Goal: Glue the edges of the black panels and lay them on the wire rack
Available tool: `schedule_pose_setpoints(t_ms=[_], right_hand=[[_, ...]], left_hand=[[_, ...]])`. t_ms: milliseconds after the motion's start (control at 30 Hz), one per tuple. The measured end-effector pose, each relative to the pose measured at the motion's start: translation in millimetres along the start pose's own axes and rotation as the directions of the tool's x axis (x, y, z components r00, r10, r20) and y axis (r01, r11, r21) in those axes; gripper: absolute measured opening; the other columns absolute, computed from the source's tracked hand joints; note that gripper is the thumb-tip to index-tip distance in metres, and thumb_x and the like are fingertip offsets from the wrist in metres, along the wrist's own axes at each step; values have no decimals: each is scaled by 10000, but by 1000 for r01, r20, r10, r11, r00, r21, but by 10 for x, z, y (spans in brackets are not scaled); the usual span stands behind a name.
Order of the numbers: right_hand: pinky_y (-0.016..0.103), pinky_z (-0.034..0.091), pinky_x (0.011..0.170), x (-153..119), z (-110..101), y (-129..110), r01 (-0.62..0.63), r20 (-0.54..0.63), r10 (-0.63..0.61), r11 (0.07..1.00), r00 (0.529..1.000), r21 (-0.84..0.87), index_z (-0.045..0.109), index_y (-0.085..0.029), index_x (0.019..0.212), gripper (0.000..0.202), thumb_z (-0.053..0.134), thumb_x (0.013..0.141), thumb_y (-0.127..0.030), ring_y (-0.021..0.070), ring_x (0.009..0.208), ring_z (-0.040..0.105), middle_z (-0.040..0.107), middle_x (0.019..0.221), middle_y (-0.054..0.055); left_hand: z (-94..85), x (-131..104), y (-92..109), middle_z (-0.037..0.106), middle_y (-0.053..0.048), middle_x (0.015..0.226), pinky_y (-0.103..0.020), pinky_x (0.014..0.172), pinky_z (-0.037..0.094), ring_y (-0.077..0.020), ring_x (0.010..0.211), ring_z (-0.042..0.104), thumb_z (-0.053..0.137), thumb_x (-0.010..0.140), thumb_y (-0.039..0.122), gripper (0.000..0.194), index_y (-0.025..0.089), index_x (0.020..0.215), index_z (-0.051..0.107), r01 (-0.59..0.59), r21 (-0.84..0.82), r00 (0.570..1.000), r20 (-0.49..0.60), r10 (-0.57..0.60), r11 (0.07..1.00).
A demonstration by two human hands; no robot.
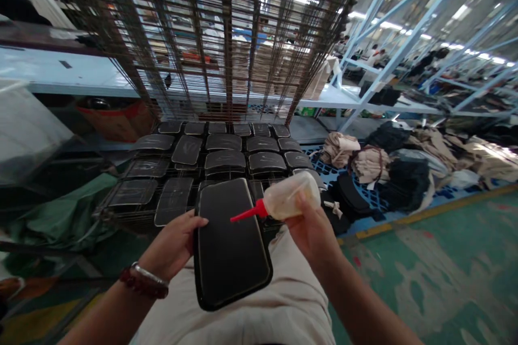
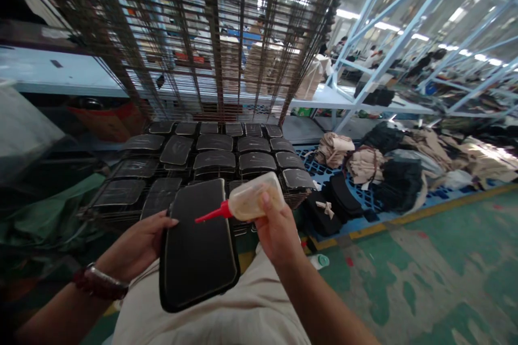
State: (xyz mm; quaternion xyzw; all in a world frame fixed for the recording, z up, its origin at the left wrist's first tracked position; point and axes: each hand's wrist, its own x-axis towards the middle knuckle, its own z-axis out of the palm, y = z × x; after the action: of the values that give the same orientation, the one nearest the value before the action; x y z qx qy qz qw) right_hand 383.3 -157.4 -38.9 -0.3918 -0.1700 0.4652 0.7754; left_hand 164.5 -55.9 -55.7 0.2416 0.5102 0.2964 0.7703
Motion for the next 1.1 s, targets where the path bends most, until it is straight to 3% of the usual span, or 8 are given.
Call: schedule_pose_setpoints(t_ms=[100,233,467,533,633,767,867,1100], right_hand=[[318,604,776,239,-18,-11,79,64,-73,992,995,-98,745,-191,999,351,868,736,-390,217,845,723,776,944,44],[406,532,960,269,-82,63,145,148,-115,967,982,-211,729,-201,1044,363,840,768,-410,253,975,700,763,1036,62],[485,544,943,-48,-178,-100,-69,390,169,964,905,-256,704,-217,1165,495,854,745,-433,328,1028,710,775,1029,105],[511,549,935,-16,-221,-190,-68,355,159,965,921,-255,710,-201,1153,508,859,729,-436,349,1019,714,781,990,118],[539,543,951,128,-256,-261,35,232,18,975,972,-220,695,-200,1183,562,862,707,-446,367,1061,698,776,1009,128],[537,511,1002,235,-217,-204,151,185,-113,966,976,-209,661,-231,1233,584,854,719,-432,351,1156,652,751,1122,124],[517,509,1006,157,-181,-123,111,213,-69,975,975,-193,684,-235,1177,531,866,711,-415,340,1132,665,748,1144,119],[493,565,918,67,-261,-103,-88,262,135,979,956,-182,727,-199,1127,502,872,699,-418,339,987,726,777,1037,140]], left_hand=[[113,-82,-69,778,-104,806,-295,576,611,-198,629,716,618,769,-16,199,109,885,720,8,106,993,113,-20,994],[198,-126,-40,777,-94,787,-280,563,603,-189,611,709,612,774,-10,183,121,848,716,6,109,985,170,-25,994],[191,-67,104,752,-74,691,-270,534,607,-182,564,709,565,763,-55,218,128,762,683,-32,72,998,61,27,997],[179,-61,124,759,-78,707,-270,517,604,-185,559,708,573,756,-56,215,134,755,674,-26,62,999,42,24,998],[170,-69,131,764,-90,720,-277,505,601,-194,562,710,583,752,-43,201,127,788,684,-24,95,997,72,17,995],[171,-89,120,786,-134,816,-296,556,614,-218,636,740,595,763,-9,228,106,927,704,-10,157,989,147,-14,988],[178,-94,123,787,-150,834,-302,582,616,-225,665,748,591,777,7,248,96,983,696,-8,176,984,175,-23,984],[168,-63,145,772,-105,739,-270,540,598,-187,584,712,592,754,-13,191,106,859,697,-35,156,995,100,19,987]])
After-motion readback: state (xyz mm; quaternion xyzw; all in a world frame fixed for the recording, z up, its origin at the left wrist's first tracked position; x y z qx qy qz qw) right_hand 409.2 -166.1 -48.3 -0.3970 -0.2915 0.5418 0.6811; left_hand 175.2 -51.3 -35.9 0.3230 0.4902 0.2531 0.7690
